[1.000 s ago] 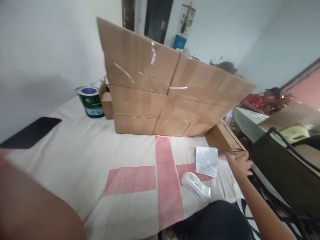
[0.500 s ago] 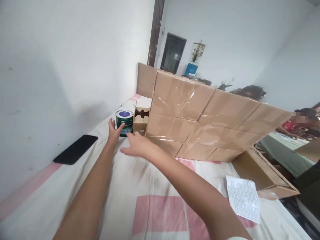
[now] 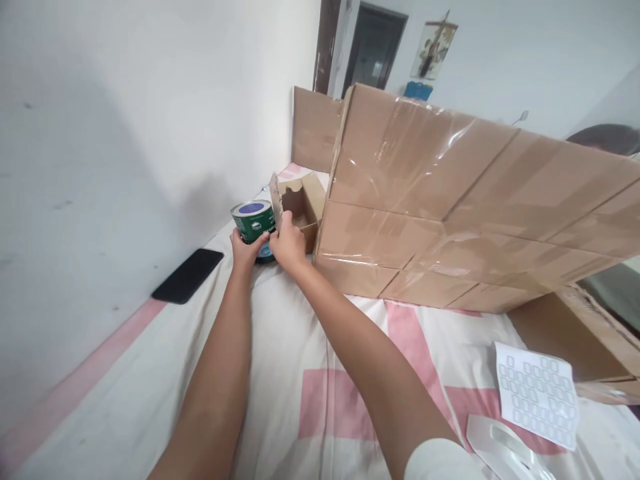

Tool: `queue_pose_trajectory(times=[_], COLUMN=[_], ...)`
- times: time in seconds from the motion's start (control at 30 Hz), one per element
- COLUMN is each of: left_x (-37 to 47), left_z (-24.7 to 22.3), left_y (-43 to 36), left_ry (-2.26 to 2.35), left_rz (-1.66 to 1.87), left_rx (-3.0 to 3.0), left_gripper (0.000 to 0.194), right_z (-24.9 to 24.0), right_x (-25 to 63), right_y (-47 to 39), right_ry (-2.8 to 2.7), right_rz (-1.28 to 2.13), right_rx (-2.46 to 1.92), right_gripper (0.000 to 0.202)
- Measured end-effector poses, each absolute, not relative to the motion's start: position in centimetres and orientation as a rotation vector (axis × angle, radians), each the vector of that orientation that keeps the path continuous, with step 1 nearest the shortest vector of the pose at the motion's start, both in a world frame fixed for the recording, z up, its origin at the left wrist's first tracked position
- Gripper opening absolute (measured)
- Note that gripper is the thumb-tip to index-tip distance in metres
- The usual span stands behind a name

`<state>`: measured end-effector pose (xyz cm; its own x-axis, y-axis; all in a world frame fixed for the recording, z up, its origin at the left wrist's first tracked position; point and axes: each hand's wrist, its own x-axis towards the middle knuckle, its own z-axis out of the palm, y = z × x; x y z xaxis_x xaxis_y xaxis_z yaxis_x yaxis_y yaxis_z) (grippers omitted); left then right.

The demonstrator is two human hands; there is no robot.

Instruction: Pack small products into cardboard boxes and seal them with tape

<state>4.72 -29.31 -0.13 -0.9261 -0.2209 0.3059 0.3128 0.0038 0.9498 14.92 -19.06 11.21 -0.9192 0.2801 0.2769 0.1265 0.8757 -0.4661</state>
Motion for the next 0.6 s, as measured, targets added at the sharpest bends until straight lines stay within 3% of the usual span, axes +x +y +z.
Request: queue_pose_trajectory(times=[0.23,0.4,0.47,0.6], left_x=[15.6,30.1,35.5,43.0], left_z=[6.8,6.3,6.4,11.7], left_y=[-38.3,-44.9,-47.8,-51.2], left_ry=[-1.795,-1.818,-2.005,-2.313], left_rz=[-2.017,-2.104,-1.954,-1.214], left_rx=[-0.096,-0.048,-0.088,-0.397], left_gripper=[0.076,0.067,0.07,0.091], right_z=[15.3,16.2,16.0,14.8], right_x=[24.3,36.3,41.4,51.0], right_y=[-23.3,-22.5,-19.5,-12.0], right_ry=[-2.752,-2.688,-2.66,-2.567], right_rz=[0.579,0.658,0.688,0.609], right_rx=[0.344,0.641,0.643,0.466], right_gripper=[0.037,0.035,0.035,0.034])
